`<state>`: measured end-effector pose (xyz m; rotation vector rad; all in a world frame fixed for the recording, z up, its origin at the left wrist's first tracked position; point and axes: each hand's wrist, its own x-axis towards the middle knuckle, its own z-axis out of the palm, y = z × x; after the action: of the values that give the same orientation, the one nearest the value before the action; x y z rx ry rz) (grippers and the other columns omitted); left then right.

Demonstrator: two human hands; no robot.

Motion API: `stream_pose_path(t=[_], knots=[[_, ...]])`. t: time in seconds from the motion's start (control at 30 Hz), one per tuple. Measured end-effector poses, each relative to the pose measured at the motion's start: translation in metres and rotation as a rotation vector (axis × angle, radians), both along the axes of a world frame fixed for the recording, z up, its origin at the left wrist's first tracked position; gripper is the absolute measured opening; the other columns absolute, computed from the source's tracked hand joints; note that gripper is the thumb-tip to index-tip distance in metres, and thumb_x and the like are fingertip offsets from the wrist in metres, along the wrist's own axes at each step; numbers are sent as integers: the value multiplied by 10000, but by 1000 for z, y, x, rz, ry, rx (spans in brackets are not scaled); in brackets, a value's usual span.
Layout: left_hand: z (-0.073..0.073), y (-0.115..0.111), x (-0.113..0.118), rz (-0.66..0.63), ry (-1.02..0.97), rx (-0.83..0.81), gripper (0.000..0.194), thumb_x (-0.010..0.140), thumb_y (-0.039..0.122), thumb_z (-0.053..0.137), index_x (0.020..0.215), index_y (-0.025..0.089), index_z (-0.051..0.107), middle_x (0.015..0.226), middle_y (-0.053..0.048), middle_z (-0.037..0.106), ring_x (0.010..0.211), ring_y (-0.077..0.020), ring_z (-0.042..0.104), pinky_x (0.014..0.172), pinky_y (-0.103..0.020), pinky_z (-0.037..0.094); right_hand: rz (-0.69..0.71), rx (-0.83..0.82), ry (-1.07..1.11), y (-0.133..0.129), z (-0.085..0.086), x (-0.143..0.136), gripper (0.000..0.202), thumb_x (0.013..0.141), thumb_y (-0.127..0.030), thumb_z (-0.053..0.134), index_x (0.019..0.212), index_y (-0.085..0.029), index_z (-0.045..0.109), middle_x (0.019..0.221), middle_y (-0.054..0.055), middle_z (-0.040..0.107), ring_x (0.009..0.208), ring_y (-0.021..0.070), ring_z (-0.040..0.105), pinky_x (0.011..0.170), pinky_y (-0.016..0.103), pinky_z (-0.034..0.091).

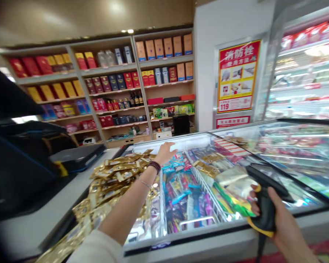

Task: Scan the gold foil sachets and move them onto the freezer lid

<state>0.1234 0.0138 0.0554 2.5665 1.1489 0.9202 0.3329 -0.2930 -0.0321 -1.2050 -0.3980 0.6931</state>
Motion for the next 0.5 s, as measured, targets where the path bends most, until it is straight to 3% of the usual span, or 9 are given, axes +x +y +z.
stream_pose_path(t=[0.1, 0.2, 0.33, 0.5], knots=[[-33, -15, 70, -103, 11, -159, 523, 830, 421, 783, 1284, 179, 694, 1384, -188, 699, 1355, -367, 596, 1183, -431, 390, -11, 109, 57, 0, 5, -5, 482, 695, -603, 874, 870, -243, 605, 739, -1, 546, 505, 111, 434, 447, 269, 392], [-65, -26, 107, -115, 29, -270, 647, 735, 510, 849, 1270, 184, 685, 1435, -212, 668, 1419, -396, 550, 1206, -465, 369, -19, 133, 138, 4, 5, -10, 678, 507, -680, 935, 871, -225, 589, 662, -38, 516, 491, 93, 414, 420, 215, 367], [-87, -28, 116, -14, 17, -319, 678, 664, 548, 890, 1202, 188, 689, 1397, -242, 679, 1400, -437, 561, 1173, -511, 412, -12, 145, 201, 5, 0, -8, 765, 478, -691, 962, 959, -219, 599, 699, -46, 572, 483, 86, 433, 395, 199, 372], [-88, -24, 108, -91, -3, -407, 455, 653, 556, 894, 919, 226, 728, 1098, -199, 790, 1183, -431, 706, 1056, -522, 524, -7, 198, 215, 4, -3, -6, 796, 471, -659, 990, 1017, -209, 627, 739, -55, 590, 494, 79, 450, 398, 203, 384]])
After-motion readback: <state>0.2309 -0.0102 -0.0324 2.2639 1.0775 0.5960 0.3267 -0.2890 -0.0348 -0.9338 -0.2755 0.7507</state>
